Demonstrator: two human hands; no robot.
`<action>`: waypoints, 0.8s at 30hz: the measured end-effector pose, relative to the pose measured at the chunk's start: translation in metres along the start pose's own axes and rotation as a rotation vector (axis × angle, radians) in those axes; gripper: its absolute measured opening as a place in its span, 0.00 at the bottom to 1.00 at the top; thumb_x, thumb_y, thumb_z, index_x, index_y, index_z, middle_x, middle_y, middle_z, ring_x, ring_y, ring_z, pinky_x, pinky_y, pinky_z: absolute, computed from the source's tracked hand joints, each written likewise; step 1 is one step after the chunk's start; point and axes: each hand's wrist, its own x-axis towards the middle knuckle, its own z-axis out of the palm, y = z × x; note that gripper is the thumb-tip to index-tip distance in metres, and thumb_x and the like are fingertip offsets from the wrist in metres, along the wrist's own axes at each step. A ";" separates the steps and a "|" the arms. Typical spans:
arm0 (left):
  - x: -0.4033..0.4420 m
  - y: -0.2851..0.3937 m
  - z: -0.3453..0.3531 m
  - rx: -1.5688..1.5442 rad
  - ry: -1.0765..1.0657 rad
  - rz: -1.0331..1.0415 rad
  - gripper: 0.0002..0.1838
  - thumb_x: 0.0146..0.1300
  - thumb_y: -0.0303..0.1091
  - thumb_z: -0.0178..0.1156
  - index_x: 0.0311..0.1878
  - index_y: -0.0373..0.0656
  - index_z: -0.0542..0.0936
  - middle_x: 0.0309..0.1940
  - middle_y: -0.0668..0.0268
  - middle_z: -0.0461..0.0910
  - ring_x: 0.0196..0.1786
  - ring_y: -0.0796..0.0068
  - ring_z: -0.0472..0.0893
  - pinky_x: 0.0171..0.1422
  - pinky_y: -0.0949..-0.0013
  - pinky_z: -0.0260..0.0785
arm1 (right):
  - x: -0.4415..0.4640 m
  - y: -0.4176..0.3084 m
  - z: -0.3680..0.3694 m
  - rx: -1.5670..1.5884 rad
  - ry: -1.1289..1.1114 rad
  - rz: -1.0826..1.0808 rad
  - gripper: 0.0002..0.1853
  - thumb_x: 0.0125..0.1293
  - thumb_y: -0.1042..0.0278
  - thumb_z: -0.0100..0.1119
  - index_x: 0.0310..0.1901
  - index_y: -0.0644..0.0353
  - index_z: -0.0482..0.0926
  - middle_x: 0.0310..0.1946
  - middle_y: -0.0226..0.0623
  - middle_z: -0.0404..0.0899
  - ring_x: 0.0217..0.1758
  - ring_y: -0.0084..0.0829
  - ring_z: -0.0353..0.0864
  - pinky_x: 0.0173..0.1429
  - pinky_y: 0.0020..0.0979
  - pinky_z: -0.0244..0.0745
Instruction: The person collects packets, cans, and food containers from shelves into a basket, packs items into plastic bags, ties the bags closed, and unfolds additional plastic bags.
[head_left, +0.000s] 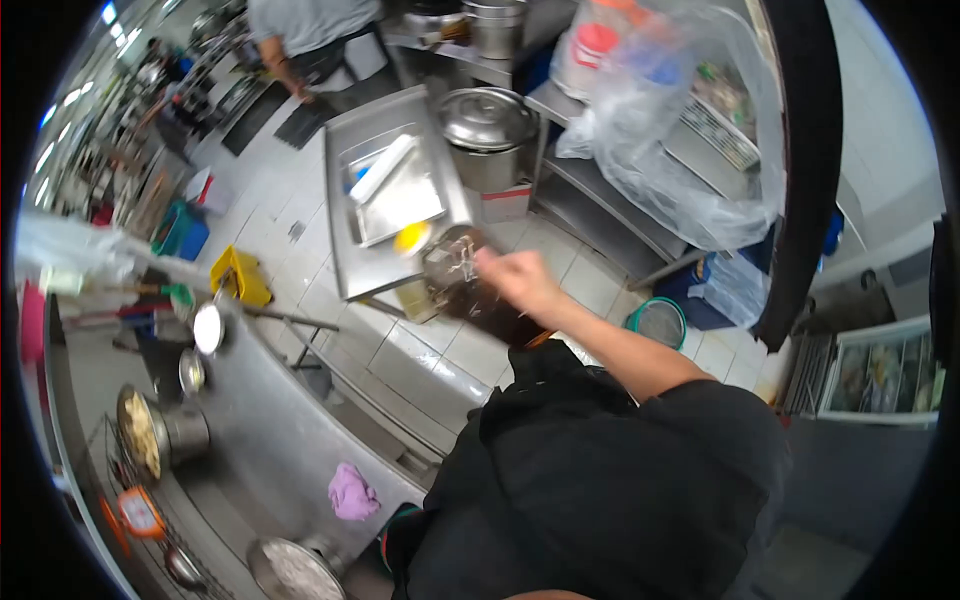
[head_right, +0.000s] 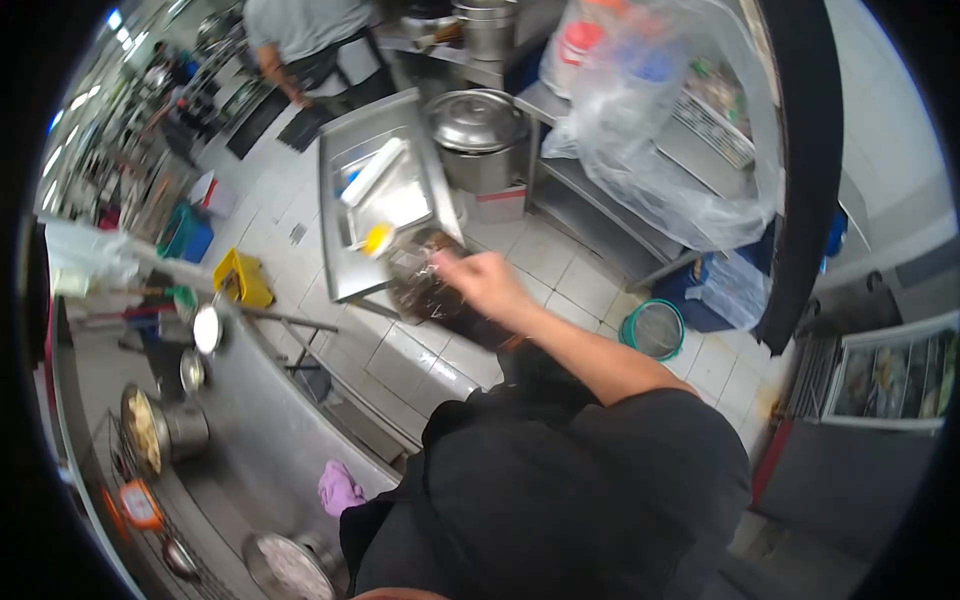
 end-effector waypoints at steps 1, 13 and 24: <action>-0.007 0.029 0.024 -0.062 -0.093 0.013 0.32 0.64 0.48 0.65 0.68 0.44 0.74 0.65 0.54 0.77 0.68 0.56 0.76 0.70 0.56 0.69 | 0.001 0.014 -0.041 -0.064 0.232 0.028 0.35 0.71 0.34 0.58 0.25 0.65 0.84 0.16 0.26 0.70 0.24 0.19 0.65 0.29 0.35 0.61; 0.033 0.228 0.139 -0.165 -0.494 0.008 0.29 0.66 0.47 0.63 0.66 0.41 0.76 0.63 0.53 0.79 0.64 0.56 0.79 0.67 0.57 0.72 | 0.124 0.078 -0.483 0.079 1.352 -0.360 0.36 0.73 0.40 0.61 0.14 0.57 0.63 0.14 0.21 0.59 0.20 0.19 0.53 0.26 0.32 0.46; 0.188 0.188 -0.011 -0.196 -0.344 -0.082 0.26 0.69 0.46 0.61 0.64 0.39 0.78 0.61 0.52 0.80 0.61 0.56 0.81 0.63 0.57 0.75 | 0.213 0.152 -0.481 0.114 1.009 -0.387 0.28 0.77 0.43 0.52 0.29 0.61 0.78 0.19 0.33 0.71 0.19 0.30 0.71 0.26 0.32 0.69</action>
